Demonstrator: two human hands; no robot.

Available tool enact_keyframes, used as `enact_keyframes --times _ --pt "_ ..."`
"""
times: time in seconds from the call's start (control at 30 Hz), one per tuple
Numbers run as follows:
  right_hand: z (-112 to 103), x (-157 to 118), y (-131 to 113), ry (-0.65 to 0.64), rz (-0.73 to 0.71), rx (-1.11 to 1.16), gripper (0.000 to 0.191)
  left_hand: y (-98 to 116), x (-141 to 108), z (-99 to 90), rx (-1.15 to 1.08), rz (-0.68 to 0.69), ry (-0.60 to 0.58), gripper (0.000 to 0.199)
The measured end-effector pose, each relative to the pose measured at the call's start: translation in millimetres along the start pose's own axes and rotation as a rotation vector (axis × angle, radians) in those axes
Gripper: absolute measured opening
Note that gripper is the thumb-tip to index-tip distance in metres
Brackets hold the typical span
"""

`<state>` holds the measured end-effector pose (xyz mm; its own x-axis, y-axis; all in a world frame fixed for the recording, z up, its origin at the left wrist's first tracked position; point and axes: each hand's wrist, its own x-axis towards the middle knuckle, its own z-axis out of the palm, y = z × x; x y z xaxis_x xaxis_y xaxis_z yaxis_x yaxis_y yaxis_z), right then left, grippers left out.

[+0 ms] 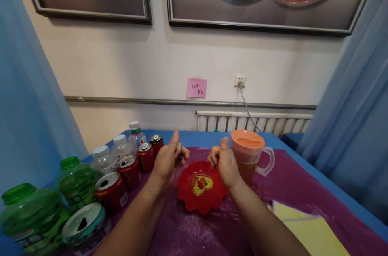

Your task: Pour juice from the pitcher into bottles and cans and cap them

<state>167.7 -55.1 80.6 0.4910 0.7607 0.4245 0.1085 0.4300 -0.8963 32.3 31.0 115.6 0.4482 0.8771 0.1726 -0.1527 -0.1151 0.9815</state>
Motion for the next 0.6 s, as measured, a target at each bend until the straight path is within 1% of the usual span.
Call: enact_keyframes --times 0.1,0.17,0.27,0.37,0.47,0.53,0.6 --pt "11.2 1.9 4.1 -0.024 0.017 0.003 0.077 1.8 1.3 0.4 0.15 0.054 -0.028 0.051" --pt "20.8 3.3 11.7 -0.062 0.065 -0.001 0.078 4.2 1.7 0.9 0.223 0.124 -0.023 0.043" --pt "33.0 -3.2 22.9 -0.174 0.137 -0.125 0.078 8.6 -0.2 3.8 0.273 0.197 0.02 0.036" --pt "37.1 -30.0 27.3 -0.361 0.135 -0.349 0.07 12.8 -4.8 8.6 0.284 0.206 0.028 0.034" --pt "33.7 -72.1 30.6 -0.507 0.082 -0.584 0.055 16.2 -10.8 13.5 0.308 0.233 0.002 0.034" --pt "30.0 -97.8 36.7 -0.609 0.001 -0.745 0.049 17.5 -15.6 16.7 0.317 0.256 -0.02 0.033" --pt "26.9 -115.0 46.3 -0.737 -0.116 -0.858 0.047 17.2 -20.8 20.7 0.322 0.266 -0.039 0.031"
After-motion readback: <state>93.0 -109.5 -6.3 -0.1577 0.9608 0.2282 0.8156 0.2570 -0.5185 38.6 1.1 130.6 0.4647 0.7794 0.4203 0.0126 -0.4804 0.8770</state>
